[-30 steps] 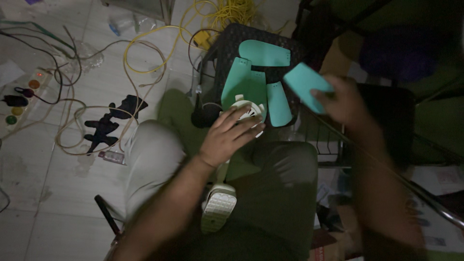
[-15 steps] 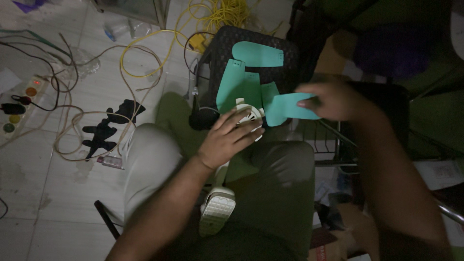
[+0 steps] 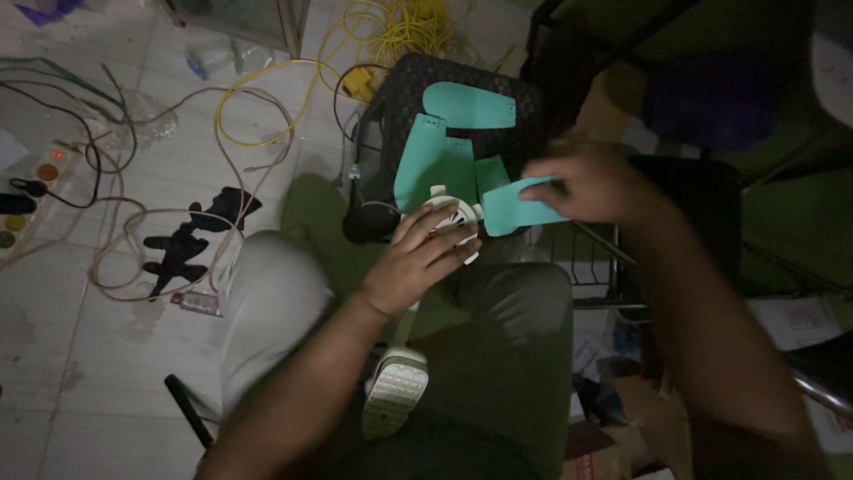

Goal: The person assembles a small teal fan by attaching four blades to the motor housing. They repeatedly attach and detach the blades, adjusting their positions on the central hub while seated on the floor.

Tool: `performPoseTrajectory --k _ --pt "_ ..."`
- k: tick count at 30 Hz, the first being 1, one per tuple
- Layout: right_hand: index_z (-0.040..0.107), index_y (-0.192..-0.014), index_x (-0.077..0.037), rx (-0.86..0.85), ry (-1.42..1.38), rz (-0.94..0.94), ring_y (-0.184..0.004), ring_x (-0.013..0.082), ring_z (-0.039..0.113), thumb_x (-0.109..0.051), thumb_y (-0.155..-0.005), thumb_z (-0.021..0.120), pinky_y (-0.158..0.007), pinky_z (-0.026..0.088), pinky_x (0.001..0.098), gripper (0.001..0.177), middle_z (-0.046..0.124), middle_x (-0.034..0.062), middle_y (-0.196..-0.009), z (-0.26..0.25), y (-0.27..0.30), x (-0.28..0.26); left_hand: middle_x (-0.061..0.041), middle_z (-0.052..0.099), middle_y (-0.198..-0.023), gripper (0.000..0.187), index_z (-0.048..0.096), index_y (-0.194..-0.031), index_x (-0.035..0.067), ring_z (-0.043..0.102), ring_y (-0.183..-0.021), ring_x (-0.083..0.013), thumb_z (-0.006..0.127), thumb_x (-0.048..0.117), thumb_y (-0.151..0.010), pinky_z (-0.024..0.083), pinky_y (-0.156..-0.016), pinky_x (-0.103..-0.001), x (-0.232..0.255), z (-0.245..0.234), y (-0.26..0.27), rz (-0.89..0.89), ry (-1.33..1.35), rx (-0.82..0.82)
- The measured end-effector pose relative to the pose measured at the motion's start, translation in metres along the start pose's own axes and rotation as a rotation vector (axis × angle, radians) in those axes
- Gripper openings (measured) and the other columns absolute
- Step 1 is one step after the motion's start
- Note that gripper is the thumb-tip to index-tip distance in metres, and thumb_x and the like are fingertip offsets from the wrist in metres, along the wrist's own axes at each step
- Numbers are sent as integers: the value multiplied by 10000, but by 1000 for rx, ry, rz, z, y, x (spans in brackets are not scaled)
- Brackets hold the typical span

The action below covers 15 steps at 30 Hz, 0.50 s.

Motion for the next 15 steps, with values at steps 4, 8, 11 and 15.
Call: performPoseTrajectory --k 4,8,11,15 --pt "773 -944 -181 68 -1 -40 -804 263 635 -360 -878 755 -990 409 528 192 636 71 -684 -5 0 -7 2 576 -1423 417 658 -1382 218 444 -1457 -269 604 177 -971 344 -1252 -503 1 -1 0 -9 10 -7" --pt "777 -928 -183 12 25 6 -786 256 631 -389 -861 768 -1017 400 524 217 622 79 -672 1 -1 -1 10 582 -1397 416 655 -1381 225 451 -1444 -269 612 184 -970 344 -1248 -511 1 -2 0 -16 32 10" --pt "778 -938 -176 51 1 -26 -814 261 637 -385 -857 769 -1044 386 534 225 641 78 -701 0 -1 -2 7 573 -1420 419 650 -1377 221 435 -1453 -273 616 189 -960 335 -1240 -507 -1 3 2 -17 47 -11" --pt "773 -954 -170 56 36 -76 -953 286 681 -394 -864 765 -1094 329 578 242 723 63 -745 3 -3 -6 9 550 -1437 426 642 -1390 232 400 -1469 -271 621 195 -966 322 -1239 -501 -1 12 4 -17 44 -27"
Point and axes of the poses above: each hand's wrist, its own y-axis away from the middle knuckle, its own z-axis out of the palm, x = y × z, the point moved 10 cm from there along -y, towards the middle knuckle
